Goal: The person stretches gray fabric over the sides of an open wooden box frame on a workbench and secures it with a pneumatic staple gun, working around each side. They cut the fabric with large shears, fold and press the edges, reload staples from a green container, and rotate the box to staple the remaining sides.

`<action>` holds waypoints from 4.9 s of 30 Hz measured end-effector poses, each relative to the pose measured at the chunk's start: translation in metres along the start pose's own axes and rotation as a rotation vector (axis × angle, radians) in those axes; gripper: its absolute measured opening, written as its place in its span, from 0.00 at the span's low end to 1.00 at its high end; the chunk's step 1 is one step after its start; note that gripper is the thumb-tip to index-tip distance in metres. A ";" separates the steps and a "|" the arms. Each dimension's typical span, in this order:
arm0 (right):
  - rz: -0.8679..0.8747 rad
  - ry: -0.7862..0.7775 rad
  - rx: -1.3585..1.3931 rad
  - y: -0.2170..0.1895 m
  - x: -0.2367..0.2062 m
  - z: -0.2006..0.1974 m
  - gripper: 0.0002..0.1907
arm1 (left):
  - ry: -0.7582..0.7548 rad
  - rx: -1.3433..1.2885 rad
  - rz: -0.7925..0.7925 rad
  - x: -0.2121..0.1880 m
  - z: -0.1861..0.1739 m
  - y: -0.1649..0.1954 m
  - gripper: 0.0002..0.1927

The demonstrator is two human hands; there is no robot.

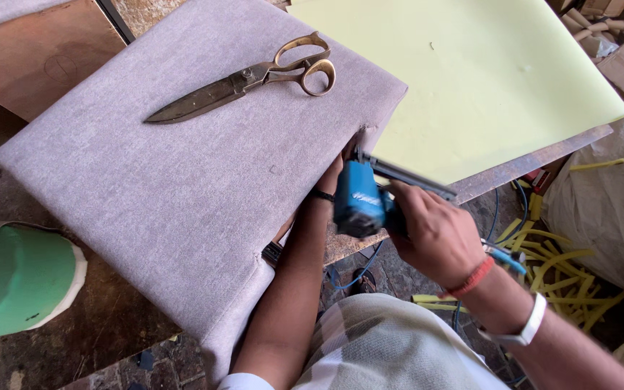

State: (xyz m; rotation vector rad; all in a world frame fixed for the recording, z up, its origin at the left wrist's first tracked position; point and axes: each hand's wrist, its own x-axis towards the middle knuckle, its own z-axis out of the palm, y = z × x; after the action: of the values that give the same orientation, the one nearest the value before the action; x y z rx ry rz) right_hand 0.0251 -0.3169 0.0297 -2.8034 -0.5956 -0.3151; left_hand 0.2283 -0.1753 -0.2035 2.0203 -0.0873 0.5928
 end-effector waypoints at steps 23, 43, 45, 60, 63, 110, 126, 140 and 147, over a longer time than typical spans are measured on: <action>-0.065 -1.119 3.259 -0.046 0.012 0.160 0.42 | 0.233 -0.178 0.717 -0.087 -0.084 0.023 0.11; 0.179 -0.299 3.289 -0.069 0.082 0.238 0.40 | 0.549 -0.426 0.648 -0.103 -0.083 -0.075 0.07; 0.200 -0.232 3.270 -0.066 0.088 0.244 0.40 | 0.533 -0.421 0.556 -0.103 -0.077 -0.080 0.07; 0.287 -0.114 3.245 -0.089 0.083 0.276 0.40 | 0.280 -0.436 -0.114 -0.131 -0.042 -0.098 0.06; 0.299 -0.094 3.236 -0.090 0.082 0.282 0.40 | 0.245 -0.445 -0.161 -0.136 -0.040 -0.099 0.06; 0.746 -0.181 0.745 0.320 0.170 0.287 0.30 | -0.241 -0.202 -0.638 -0.141 -0.146 0.096 0.11; -0.318 0.357 1.192 0.122 0.246 0.083 0.08 | -0.260 0.160 -0.499 -0.141 -0.178 0.095 0.10; -0.659 0.271 0.098 -0.004 0.279 0.077 0.23 | -0.370 0.111 -0.311 -0.159 -0.150 0.092 0.10; -0.327 -0.211 0.136 0.029 0.258 0.049 0.25 | -0.574 0.091 -0.309 -0.174 -0.135 0.081 0.12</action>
State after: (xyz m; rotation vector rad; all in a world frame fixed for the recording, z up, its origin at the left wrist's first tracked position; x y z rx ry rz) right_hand 0.2753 -0.2330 0.0455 -2.6204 -1.0845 -0.0342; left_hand 0.0013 -0.1341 -0.1623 2.1814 -0.0889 -0.1896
